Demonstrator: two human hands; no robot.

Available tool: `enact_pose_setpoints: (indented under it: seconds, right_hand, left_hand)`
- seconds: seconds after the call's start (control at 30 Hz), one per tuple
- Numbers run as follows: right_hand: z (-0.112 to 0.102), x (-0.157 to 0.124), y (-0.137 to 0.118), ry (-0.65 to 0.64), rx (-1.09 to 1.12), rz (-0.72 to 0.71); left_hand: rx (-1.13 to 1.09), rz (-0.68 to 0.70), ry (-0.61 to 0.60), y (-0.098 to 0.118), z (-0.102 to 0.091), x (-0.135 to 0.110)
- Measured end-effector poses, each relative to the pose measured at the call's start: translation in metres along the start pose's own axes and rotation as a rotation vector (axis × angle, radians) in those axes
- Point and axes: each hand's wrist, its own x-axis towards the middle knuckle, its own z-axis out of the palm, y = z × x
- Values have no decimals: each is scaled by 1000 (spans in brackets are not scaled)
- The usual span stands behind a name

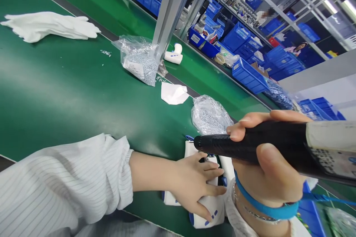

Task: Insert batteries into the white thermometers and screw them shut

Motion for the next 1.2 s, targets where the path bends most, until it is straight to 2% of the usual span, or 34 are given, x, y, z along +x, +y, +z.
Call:
enact_pose_setpoints:
  seconds: [0.1,0.3,0.5,0.63,0.73,0.83,0.97,1.1,1.2]
  right_hand:
    - [1,1,3,-31,21,-10]
    - [3,2,9,-65,24,-33]
    - [4,3,13,-111,39,-64]
    - [5,5,15,-105,22,-113]
    - [6,7,16,-94,5,-96]
    - [7,7,19,-96,12,-74]
    - [8,7,21,-113,40,-140]
    - [9,6,21,-106,34,-10]
    - [9,9,19,-97,61,-31]
  left_hand:
    - [-4,8,58,0,3,-1]
    - [18,-10,-5,1,0,0]
    - [15,-6,30,-1,4,1]
    - [25,-16,-35,0,0,2]
    - [18,-11,-66,0,-1,2]
    - [2,-2,8,-1,2,3]
    - [-12,7,56,-2,9,3]
    - [-16,22,150,-1,13,1]
    - [-11,40,141,-2,11,0]
